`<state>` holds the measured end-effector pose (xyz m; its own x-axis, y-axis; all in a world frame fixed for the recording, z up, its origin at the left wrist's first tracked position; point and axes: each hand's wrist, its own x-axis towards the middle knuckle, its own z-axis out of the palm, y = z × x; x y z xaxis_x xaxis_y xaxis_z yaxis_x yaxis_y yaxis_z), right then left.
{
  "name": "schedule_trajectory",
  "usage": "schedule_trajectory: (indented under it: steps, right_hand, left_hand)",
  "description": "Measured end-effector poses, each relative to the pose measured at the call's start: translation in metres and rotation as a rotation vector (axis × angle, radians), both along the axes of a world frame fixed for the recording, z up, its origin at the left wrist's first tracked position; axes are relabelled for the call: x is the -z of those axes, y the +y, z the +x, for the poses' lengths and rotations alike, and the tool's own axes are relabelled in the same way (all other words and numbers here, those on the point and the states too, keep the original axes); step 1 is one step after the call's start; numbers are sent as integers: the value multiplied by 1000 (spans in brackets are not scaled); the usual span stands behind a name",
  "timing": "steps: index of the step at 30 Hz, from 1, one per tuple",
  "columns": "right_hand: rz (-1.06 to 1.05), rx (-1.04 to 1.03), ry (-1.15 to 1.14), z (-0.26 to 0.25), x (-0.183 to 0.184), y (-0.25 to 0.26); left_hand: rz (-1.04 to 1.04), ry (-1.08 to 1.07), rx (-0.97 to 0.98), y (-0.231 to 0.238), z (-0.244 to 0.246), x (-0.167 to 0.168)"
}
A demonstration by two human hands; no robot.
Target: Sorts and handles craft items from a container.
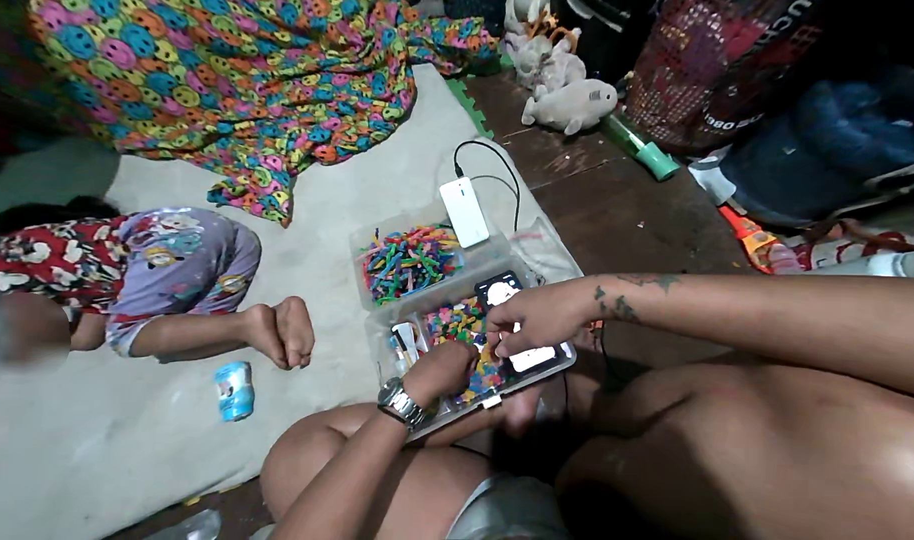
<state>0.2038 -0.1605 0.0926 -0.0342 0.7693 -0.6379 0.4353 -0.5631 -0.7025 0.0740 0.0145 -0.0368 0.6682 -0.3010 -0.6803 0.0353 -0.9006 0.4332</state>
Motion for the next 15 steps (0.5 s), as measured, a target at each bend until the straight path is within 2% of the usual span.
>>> schedule_trajectory:
  steps: [4,9,15]
  right_hand:
    - [-29,9,17,-4,-1,2]
    - [-34,-1,28,-8,0,4]
    - [-21,25,-8,-7,9,6]
  left_hand:
    - [-45,-38,-62,-3,-1,-8]
    - [-190,-11,-415,3,3,-32]
    - [-491,-36,-704,12,-14,-40]
